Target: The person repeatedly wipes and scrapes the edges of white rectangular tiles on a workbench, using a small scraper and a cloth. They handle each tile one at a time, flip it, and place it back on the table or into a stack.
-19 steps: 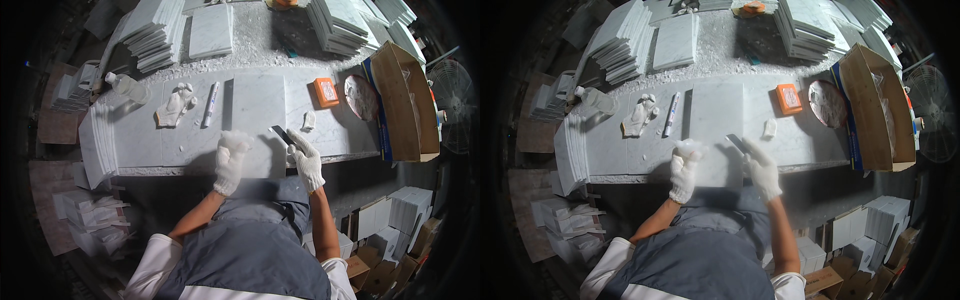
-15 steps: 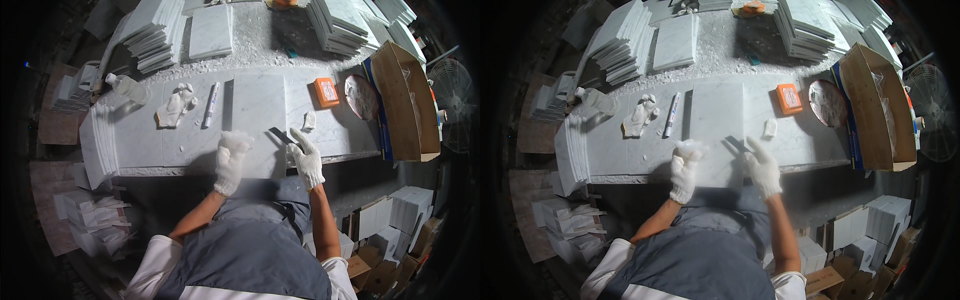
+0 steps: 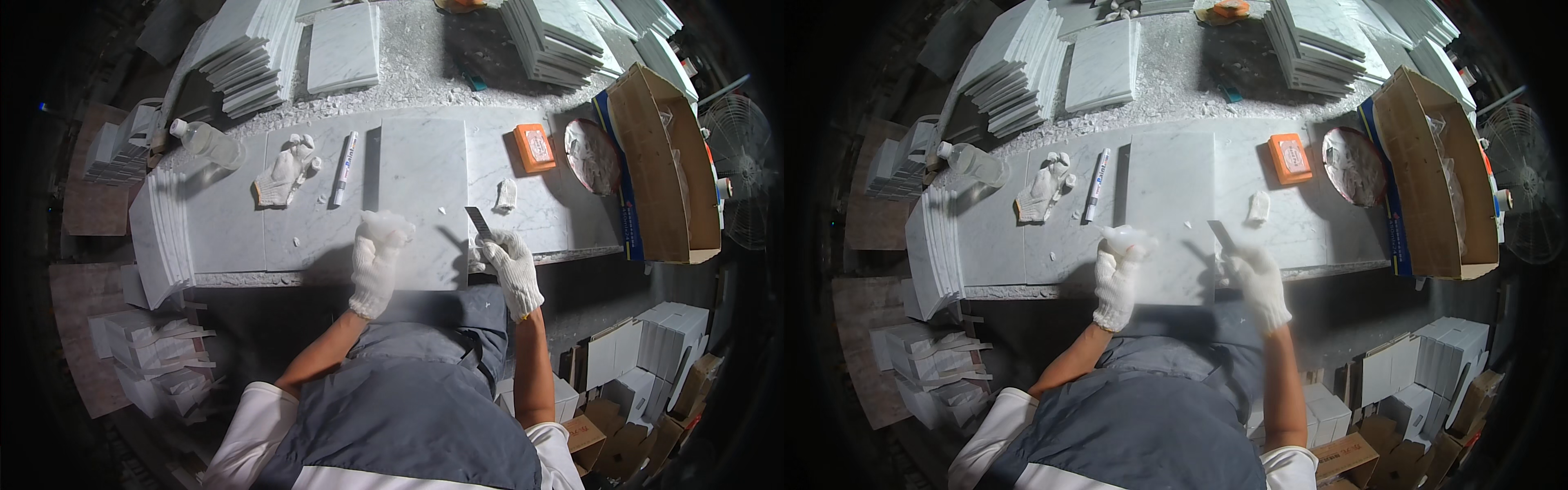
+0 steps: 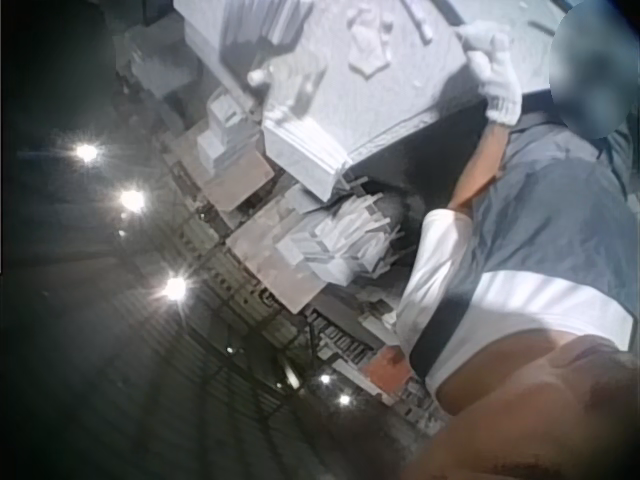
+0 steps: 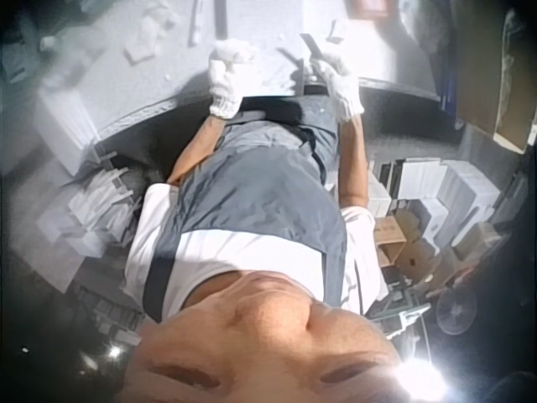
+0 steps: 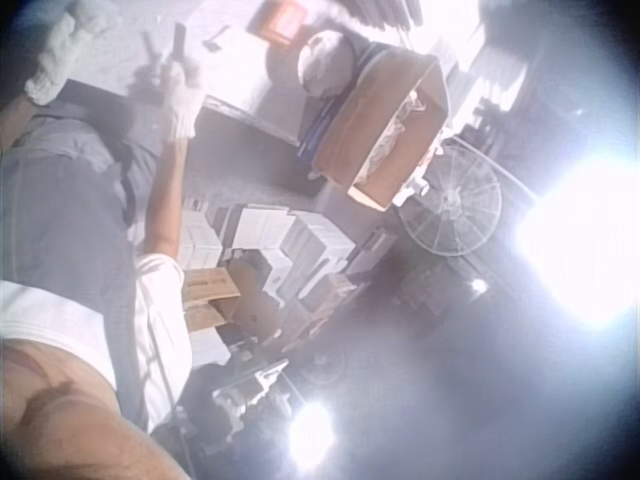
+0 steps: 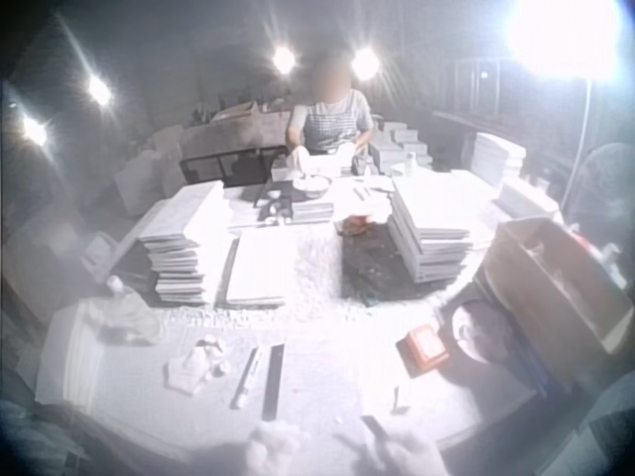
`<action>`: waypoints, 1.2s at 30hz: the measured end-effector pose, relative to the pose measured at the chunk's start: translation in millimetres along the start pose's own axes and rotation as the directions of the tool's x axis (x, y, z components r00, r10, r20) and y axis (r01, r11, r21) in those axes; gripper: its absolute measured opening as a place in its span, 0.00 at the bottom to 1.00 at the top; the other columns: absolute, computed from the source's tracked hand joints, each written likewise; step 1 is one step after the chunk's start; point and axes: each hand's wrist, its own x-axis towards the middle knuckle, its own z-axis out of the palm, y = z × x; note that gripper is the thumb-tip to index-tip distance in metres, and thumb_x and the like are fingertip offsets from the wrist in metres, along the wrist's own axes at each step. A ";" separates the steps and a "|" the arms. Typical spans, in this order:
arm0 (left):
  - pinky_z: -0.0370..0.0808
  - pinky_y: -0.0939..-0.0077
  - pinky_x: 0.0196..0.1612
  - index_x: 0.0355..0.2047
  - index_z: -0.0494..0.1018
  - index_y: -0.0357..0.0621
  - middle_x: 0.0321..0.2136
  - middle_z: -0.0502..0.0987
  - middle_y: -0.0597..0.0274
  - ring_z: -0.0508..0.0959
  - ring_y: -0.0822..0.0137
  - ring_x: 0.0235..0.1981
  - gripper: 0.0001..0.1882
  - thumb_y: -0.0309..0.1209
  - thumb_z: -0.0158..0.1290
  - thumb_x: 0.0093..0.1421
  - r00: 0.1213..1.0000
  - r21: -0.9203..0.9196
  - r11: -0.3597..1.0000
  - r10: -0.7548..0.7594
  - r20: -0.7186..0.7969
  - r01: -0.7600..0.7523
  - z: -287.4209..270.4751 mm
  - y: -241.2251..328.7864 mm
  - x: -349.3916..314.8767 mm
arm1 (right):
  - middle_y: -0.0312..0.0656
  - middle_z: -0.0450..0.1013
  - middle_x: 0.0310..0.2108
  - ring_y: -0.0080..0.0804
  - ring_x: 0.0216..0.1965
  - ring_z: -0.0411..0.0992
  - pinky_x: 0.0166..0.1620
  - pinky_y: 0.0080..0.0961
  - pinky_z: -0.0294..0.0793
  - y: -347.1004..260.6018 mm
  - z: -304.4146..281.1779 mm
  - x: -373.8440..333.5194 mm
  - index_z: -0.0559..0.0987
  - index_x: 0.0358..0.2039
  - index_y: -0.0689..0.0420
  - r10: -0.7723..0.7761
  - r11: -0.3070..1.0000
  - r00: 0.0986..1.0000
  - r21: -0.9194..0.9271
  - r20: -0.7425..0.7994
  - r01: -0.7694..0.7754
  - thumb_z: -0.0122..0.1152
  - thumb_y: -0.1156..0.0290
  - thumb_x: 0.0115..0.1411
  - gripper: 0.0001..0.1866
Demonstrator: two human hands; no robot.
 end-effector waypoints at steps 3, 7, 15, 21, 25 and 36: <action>0.78 0.74 0.54 0.55 0.67 0.38 0.48 0.77 0.58 0.80 0.70 0.47 0.19 0.27 0.59 0.67 1.000 0.095 0.995 -0.023 0.010 0.022 -0.7 1.8 0.6 | 0.41 0.79 0.44 0.23 0.38 0.75 0.40 0.20 0.78 -3.4 -1.5 -3.2 0.70 0.68 0.62 -0.116 0.993 0.987 0.001 0.113 0.116 0.58 0.73 0.69 0.27; 0.78 0.73 0.54 0.55 0.67 0.38 0.48 0.77 0.58 0.79 0.69 0.47 0.19 0.27 0.58 0.68 0.998 0.064 0.996 -0.056 0.010 0.055 -2.1 2.5 0.2 | 0.34 0.78 0.46 0.19 0.34 0.73 0.38 0.17 0.75 -2.5 -1.9 2.1 0.72 0.68 0.54 0.059 0.998 0.994 -0.008 0.092 -0.058 0.59 0.72 0.69 0.27; 0.78 0.71 0.56 0.57 0.66 0.37 0.49 0.76 0.57 0.79 0.68 0.48 0.20 0.27 0.57 0.68 0.998 0.001 1.000 0.005 0.058 -0.005 -3.4 -3.7 1.2 | 0.44 0.82 0.46 0.34 0.44 0.80 0.47 0.34 0.77 2.0 14.9 4.3 0.77 0.64 0.54 -0.295 0.709 0.946 -0.633 0.132 0.309 0.61 0.70 0.68 0.23; 0.79 0.70 0.56 0.57 0.65 0.36 0.50 0.76 0.55 0.80 0.65 0.49 0.20 0.27 0.57 0.69 0.999 0.056 0.998 -0.010 0.053 0.007 -6.4 -8.5 3.0 | 0.49 0.79 0.38 0.51 0.40 0.79 0.41 0.43 0.77 -2.9 22.0 6.7 0.78 0.59 0.42 -0.366 0.362 0.898 -0.852 0.244 0.379 0.56 0.61 0.69 0.19; 0.79 0.68 0.57 0.57 0.64 0.36 0.50 0.76 0.54 0.80 0.63 0.50 0.20 0.27 0.57 0.69 1.000 0.138 0.990 -0.022 0.017 0.019 -9.3 -10.1 4.0 | 0.50 0.79 0.38 0.51 0.39 0.79 0.40 0.46 0.77 0.6 29.5 12.2 0.78 0.59 0.38 -0.444 0.331 0.861 -0.847 0.250 0.416 0.56 0.58 0.69 0.19; 0.79 0.66 0.58 0.57 0.64 0.36 0.50 0.76 0.54 0.81 0.61 0.50 0.19 0.26 0.56 0.69 0.999 0.111 0.994 -0.023 0.028 0.020 -10.2 -11.1 4.2 | 0.48 0.79 0.35 0.50 0.37 0.79 0.39 0.43 0.77 -13.7 37.9 18.6 0.81 0.58 0.44 -0.441 0.347 0.871 -0.854 0.217 0.388 0.61 0.64 0.67 0.18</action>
